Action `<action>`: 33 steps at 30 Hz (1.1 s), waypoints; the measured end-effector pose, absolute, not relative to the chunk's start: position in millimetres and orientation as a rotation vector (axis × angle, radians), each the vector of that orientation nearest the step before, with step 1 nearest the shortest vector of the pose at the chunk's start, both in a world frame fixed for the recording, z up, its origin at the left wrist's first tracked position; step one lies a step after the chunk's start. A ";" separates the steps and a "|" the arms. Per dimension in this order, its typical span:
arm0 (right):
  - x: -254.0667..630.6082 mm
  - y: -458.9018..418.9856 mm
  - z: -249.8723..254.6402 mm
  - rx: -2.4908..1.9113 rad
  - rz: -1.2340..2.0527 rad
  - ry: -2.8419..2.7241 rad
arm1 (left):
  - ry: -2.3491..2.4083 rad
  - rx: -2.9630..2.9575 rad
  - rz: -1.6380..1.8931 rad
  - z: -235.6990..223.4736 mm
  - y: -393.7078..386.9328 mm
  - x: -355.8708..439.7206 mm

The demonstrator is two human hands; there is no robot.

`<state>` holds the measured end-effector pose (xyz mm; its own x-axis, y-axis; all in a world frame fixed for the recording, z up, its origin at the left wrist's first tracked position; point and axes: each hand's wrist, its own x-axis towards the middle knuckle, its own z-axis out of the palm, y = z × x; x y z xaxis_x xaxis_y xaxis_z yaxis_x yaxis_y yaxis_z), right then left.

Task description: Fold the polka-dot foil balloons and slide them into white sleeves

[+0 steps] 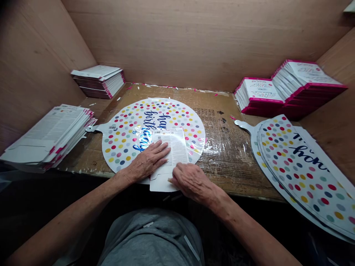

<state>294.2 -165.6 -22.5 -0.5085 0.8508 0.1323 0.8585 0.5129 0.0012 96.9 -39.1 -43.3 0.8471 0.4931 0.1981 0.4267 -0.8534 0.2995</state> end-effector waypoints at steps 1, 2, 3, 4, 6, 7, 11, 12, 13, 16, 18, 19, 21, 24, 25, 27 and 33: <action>301.9 -177.4 -20.6 -1.492 -0.017 -2.610 | 0.692 2.783 0.388 -43.0 -37.5 97.7; 308.9 -188.9 -19.7 -1.494 0.027 -2.566 | 0.679 2.783 0.386 -42.7 -36.1 98.7; 314.4 -199.0 -20.0 -1.487 0.019 -2.504 | 0.667 2.782 0.391 -42.6 -35.2 99.9; 317.7 -206.7 -21.8 -1.472 -0.031 -2.437 | 0.663 2.776 0.412 -42.5 -35.1 100.9; 317.1 -213.2 -29.2 -1.424 -0.174 -2.338 | 0.693 2.744 0.525 -42.6 -38.6 100.9; 313.9 -212.3 -34.3 -1.396 -0.232 -2.322 | 0.716 2.714 0.613 -42.6 -42.6 99.3; 297.3 -198.8 -53.6 -1.322 -0.302 -2.360 | 0.637 2.588 0.826 -42.6 -69.5 79.9; 294.9 -196.2 -56.0 -1.311 -0.302 -2.364 | 0.581 2.585 0.793 -42.8 -77.0 73.2; 293.4 -194.6 -57.1 -1.299 -0.299 -2.367 | 0.537 2.590 0.743 -43.3 -84.1 66.8; 291.9 -192.0 -52.7 -1.270 -0.252 -2.349 | 0.536 2.597 0.683 -45.9 -100.6 53.7; 290.2 -188.6 -46.5 -1.303 -0.169 -2.294 | 0.576 2.584 0.758 -47.7 -107.6 52.4; 288.7 -185.6 -43.4 -1.340 -0.102 -2.247 | 0.598 2.577 0.812 -48.4 -110.0 54.0; 284.1 -177.5 -38.6 -1.460 0.100 -2.136 | 0.698 2.555 0.928 -49.2 -112.8 60.8; 276.1 -165.2 -36.7 -1.699 0.237 -1.952 | 1.074 2.482 0.994 -50.9 -111.9 74.9; 274.4 -163.3 -37.6 -1.750 0.159 -1.930 | 1.213 2.453 0.976 -52.2 -110.5 79.3; 274.4 -165.7 -41.5 -1.707 -0.076 -2.024 | 1.415 2.417 0.922 -56.0 -107.4 86.1; 298.2 -200.4 -54.8 -1.306 -0.329 -2.239 | 1.448 2.249 0.970 -56.4 -113.8 88.1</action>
<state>298.2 -200.4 -54.8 -0.3979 0.7343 0.5500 0.8616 0.5050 -0.0510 88.1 -113.8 -56.4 0.2661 0.8865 0.3785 0.6875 -0.4498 0.5702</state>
